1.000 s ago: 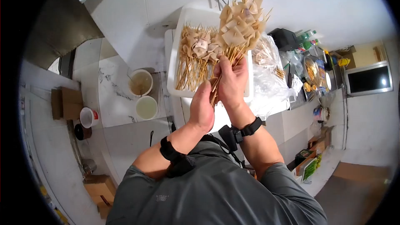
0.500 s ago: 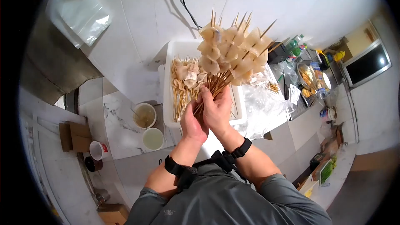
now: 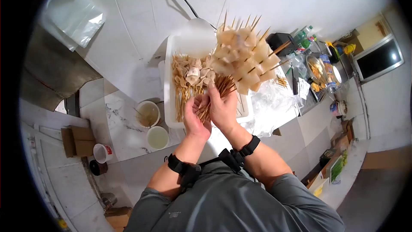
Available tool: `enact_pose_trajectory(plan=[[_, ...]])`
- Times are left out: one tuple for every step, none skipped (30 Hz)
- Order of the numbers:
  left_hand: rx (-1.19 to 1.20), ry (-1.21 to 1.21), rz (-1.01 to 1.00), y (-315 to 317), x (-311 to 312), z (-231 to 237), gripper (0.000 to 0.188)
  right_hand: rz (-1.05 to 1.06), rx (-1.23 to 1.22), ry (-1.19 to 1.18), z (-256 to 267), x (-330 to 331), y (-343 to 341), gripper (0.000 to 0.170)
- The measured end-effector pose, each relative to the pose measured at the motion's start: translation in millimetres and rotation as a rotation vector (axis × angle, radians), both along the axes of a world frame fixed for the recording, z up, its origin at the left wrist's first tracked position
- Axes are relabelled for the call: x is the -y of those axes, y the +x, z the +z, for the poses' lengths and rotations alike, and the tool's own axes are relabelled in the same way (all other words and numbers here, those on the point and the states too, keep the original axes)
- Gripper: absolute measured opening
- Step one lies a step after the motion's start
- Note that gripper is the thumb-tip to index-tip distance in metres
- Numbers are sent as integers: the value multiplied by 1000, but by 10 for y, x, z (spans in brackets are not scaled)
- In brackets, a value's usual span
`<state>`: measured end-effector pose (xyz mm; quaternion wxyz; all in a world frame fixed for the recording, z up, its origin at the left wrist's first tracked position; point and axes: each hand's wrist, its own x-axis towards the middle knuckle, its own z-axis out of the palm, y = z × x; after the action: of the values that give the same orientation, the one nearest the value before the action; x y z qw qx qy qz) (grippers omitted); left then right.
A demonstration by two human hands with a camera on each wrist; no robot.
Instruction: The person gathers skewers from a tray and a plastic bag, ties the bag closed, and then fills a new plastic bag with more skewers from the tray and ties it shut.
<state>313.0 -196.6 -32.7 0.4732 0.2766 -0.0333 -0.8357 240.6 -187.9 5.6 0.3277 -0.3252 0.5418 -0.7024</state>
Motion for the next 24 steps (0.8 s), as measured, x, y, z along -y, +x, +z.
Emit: enact_pose_trajectory(plan=[[-70,0,-23,3,10,-77,49,-1,0,3,-29,8,-20,15],[-150,-11,-85,18,-6,-80,54,-6,-71,-20,-52,2,-30,15],[-145,-1,-89,15,-27,-80,54,-12,-139,-40,-74,-7,-32,15],[-89,2,-74,-4,-41,-68,56,-20,-132,-31,-89,-17,-34,15],[-33,6,-63,-19,-49,-24,57,13,-69,-5,-50,-25,-29,14],[-2,-33,-35,-39,-53,3,59,40,-6,23,-8,-36,-37,13],[4,-17,-58,-50,-63,1,59,61,59,53,0,-67,-58,13],[-14,-25,-56,-44,-71,-19,49,19,51,69,-31,-71,-65,14],[-36,-36,-55,-39,-89,-18,42,-92,16,-29,-85,-47,-35,17],[-70,-23,-70,-28,-130,8,44,-131,-48,12,-191,-68,-35,20],[-89,33,-121,-18,-180,100,47,-169,-112,52,-293,-94,-54,23],[-56,58,-126,-20,-213,143,48,-178,-150,127,-270,-166,-6,30],[-18,82,-125,-32,-259,146,49,-149,-163,180,-235,-230,6,35],[7,-4,-168,-69,-303,103,55,-176,-274,98,-244,-235,0,26],[14,2,-184,-112,-320,106,55,-202,-384,14,-149,-234,3,17],[-13,-27,-169,-162,-330,133,51,-171,-291,5,-42,-277,18,14],[-41,-56,-152,-200,-367,161,47,-184,-283,13,62,-334,-35,14],[0,-121,-144,-226,-419,190,44,-34,-118,43,142,-381,-128,12],[4,-123,-149,-277,-466,230,44,120,47,66,185,-423,-217,11],[33,-147,-137,-331,-517,267,44,74,32,45,185,-455,-257,11],[64,-172,-122,-390,-577,282,44,74,40,41,145,-510,-327,11],[72,-188,-131,-460,-643,255,47,56,86,0,82,-572,-414,11],[82,-194,-128,-551,-756,225,47,39,132,-42,97,-644,-503,12],[185,-239,-149,-644,-914,184,47,68,218,15,177,-821,-644,12]])
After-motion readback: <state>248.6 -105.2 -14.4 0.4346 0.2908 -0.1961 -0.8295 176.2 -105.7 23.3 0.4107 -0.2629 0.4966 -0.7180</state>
